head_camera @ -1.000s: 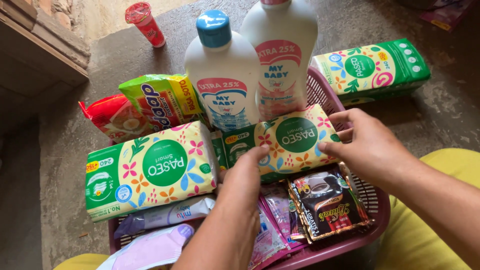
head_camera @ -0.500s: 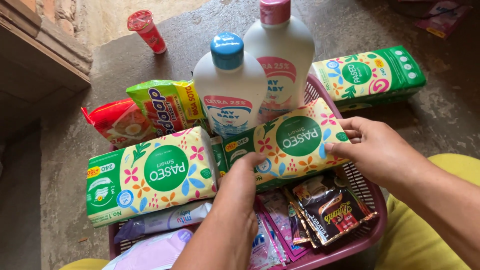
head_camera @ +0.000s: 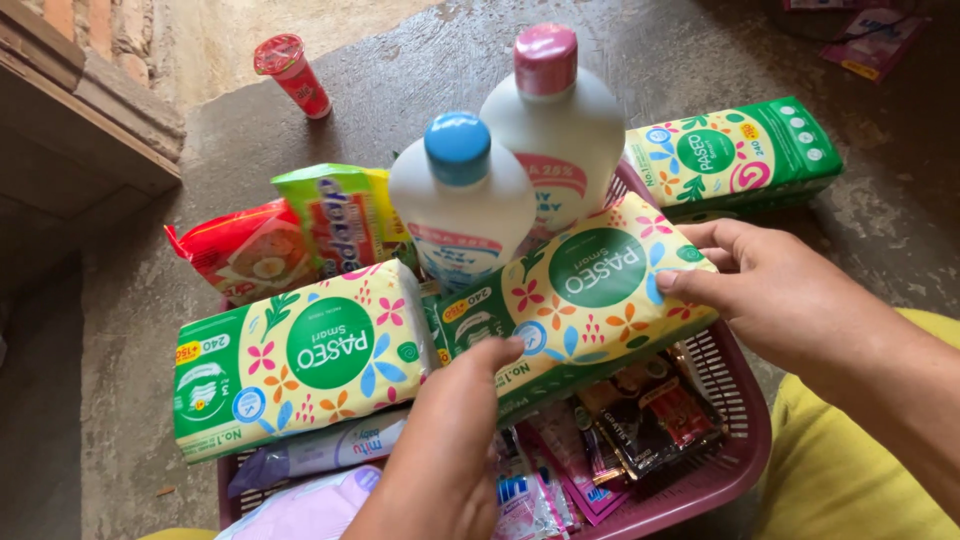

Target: The person sits on the floor and organizes household supplies from a pink basket. They remove tissue packs and bottles, then place them on the floor. They continue to remove and arrange small sachets and packets on the floor beside the basket.

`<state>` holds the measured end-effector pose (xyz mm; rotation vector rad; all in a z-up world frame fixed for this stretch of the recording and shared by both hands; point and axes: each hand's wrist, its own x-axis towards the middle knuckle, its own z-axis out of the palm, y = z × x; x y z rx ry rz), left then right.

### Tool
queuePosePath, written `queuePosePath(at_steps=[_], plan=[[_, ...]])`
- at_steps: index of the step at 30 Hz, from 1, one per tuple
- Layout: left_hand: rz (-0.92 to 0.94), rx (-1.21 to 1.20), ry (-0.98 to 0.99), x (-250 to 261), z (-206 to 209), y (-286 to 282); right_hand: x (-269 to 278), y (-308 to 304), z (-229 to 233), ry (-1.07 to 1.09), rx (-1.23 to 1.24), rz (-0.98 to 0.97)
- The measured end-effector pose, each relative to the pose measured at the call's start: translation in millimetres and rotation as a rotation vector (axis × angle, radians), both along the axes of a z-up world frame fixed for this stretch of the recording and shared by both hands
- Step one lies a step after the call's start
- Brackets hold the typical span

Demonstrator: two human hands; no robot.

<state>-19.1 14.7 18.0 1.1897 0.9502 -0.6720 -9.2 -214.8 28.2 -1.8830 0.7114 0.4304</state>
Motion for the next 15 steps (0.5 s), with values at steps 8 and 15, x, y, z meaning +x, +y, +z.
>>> queuePosePath(at_steps=[8, 15], plan=[[-0.041, 0.008, -0.197, -14, -4, 0, -11, -9, 0, -0.026, -0.059, -0.037], [-0.255, 0.13, -0.104, -11, 55, -39, -3, -48, 18, -0.19, -0.079, -0.179]])
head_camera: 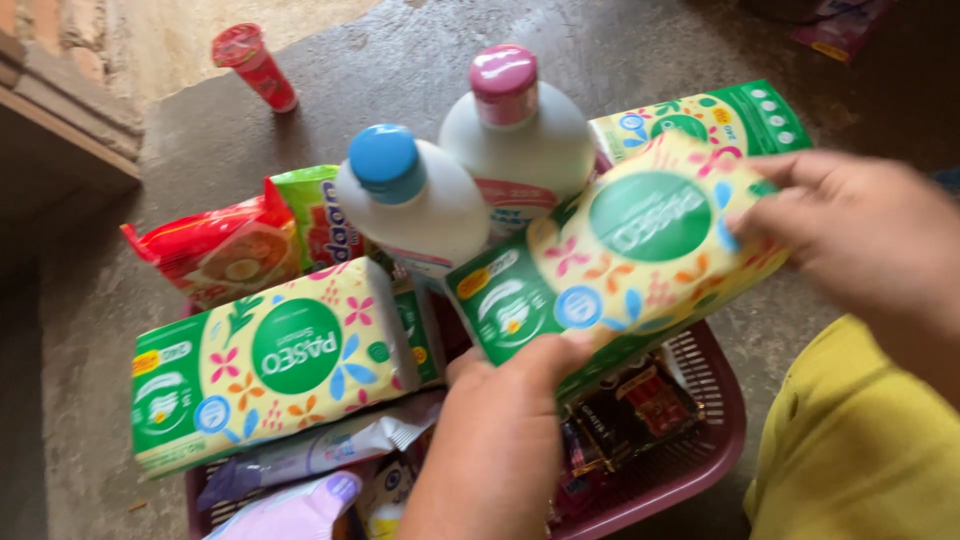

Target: The person sits on the floor and organizes household supplies from a pink basket. They remove tissue packs and bottles, then place them on the floor. They continue to remove and arrange small sachets and packets on the floor beside the basket.

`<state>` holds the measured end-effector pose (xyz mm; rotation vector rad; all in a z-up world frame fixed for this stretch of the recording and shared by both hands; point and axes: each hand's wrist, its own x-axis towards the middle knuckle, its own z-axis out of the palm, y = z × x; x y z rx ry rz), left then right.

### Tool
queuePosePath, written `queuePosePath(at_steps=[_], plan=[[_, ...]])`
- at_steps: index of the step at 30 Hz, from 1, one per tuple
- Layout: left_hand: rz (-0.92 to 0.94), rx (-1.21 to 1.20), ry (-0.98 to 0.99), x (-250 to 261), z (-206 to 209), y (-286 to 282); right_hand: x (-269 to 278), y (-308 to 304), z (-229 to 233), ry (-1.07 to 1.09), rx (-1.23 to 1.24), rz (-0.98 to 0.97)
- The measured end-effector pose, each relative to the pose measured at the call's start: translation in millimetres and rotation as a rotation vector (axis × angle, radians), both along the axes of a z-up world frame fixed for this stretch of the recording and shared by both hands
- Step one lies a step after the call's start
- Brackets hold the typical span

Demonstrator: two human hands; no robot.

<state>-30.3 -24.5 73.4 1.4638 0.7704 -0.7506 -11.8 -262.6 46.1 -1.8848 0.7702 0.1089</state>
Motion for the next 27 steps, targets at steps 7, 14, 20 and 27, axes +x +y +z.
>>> queuePosePath(at_steps=[7, 14, 20, 27], plan=[[-0.059, -0.047, -0.064, 33, 15, -49, 21, -53, 6, -0.107, -0.186, -0.069], [-0.045, -0.075, -0.112, 69, -10, -60, 54, -111, -34, -0.178, -0.159, -0.08], [-0.061, -0.145, -0.198, 107, -29, -101, 89, -200, -65, -0.12, -0.262, -0.043], [-0.097, -0.222, -0.296, 153, -46, -152, 117, -243, -101, -0.082, -0.19, -0.005]])
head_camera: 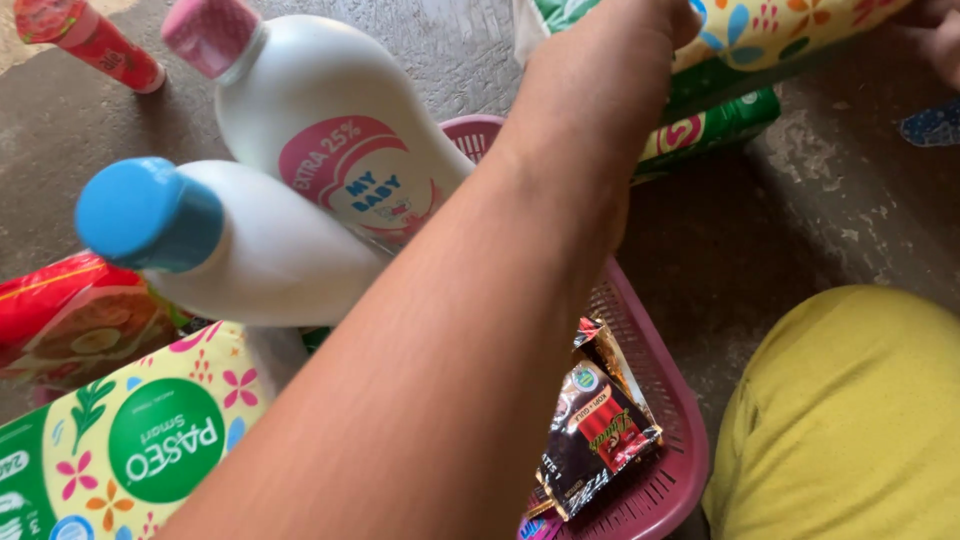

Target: The person sits on the floor and organizes household supplies from a pink basket. They remove tissue packs and bottles, then place them on the floor. They continue to remove and arrange small sachets and packets on the floor beside the basket.

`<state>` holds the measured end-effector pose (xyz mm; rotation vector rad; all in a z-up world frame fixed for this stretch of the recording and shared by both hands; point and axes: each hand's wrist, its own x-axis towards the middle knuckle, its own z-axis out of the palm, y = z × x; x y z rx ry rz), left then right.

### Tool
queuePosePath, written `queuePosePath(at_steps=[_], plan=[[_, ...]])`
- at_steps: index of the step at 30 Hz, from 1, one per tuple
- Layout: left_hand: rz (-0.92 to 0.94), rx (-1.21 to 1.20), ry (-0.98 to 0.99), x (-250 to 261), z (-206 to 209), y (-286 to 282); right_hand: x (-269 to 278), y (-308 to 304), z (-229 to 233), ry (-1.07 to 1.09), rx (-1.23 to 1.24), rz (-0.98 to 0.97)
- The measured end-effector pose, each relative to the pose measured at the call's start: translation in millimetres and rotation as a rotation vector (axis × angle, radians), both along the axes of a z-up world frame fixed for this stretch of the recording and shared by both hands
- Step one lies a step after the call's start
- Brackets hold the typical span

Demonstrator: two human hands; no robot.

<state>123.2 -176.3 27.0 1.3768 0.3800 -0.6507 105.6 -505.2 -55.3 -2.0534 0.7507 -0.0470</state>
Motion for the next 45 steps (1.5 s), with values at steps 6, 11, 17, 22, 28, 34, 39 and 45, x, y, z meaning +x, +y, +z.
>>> queuePosePath(at_steps=[6, 11, 17, 22, 28, 34, 39, 45], plan=[[-0.04, -0.066, -0.05, 23, -15, -41, 10, -15, -14, -0.044, 0.124, 0.006], [-0.05, -0.094, -0.066, 43, -29, -53, 26, -13, -23, -0.106, 0.227, -0.006], [-0.056, -0.145, -0.099, 63, -40, -62, 36, 5, -16, -0.209, 0.271, -0.14], [-0.055, -0.197, -0.092, 65, -49, -62, 36, 22, -8, -0.25, 0.298, -0.142], [-0.034, -0.135, -0.084, 75, -37, -62, 36, 42, 4, -0.196, 0.141, -0.197], [-0.05, 0.195, -0.12, 71, -33, -61, 33, 54, 10, -0.243, 0.119, -0.146], [-0.044, 0.088, -0.314, 36, -35, -39, 16, 80, 16, -0.323, 0.03, -0.17], [-0.043, 0.188, -0.395, -39, -45, 43, -27, 176, 33, -0.285, -0.612, 0.008]])
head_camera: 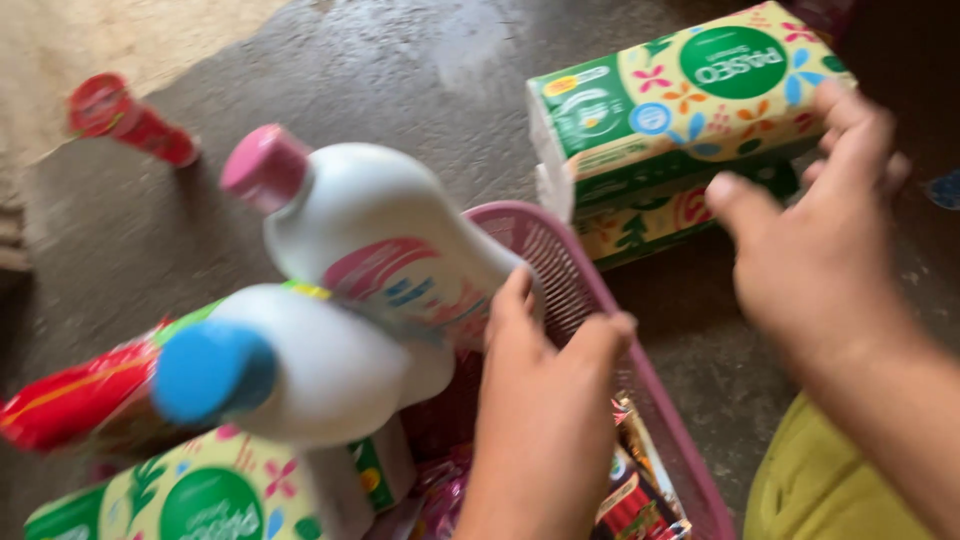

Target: The person sits on the floor and organizes household supplies from a pink basket. They remove tissue packs and bottles, then place them on the floor. They continue to remove and arrange small sachets and packets on the floor beside the basket.

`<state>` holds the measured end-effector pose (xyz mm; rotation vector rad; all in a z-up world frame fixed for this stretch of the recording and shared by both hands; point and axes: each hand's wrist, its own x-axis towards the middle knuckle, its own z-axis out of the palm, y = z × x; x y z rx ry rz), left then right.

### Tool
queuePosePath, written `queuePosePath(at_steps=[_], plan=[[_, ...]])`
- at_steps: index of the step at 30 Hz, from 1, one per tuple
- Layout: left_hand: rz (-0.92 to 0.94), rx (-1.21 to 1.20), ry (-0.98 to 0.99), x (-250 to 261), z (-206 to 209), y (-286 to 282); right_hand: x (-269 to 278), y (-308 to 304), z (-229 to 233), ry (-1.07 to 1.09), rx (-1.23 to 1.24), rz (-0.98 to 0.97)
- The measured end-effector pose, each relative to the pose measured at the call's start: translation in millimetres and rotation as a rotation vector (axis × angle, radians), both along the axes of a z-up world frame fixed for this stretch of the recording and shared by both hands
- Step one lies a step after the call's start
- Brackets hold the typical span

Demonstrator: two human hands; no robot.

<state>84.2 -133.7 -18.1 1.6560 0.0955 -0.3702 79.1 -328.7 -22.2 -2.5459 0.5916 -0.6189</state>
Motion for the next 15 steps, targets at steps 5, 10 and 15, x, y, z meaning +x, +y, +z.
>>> queuePosePath(at_steps=[5, 10, 15], plan=[[0.143, -0.28, 0.304, -33, -21, 72, -30, 95, 24, 0.064, 0.247, 0.046], [0.278, 0.055, 0.348, -49, -5, 124, -48, 167, 41, 0.122, 0.404, 0.174], [0.426, 0.118, 0.265, -53, 33, 168, -53, 217, 52, 0.14, 0.483, 0.297]])
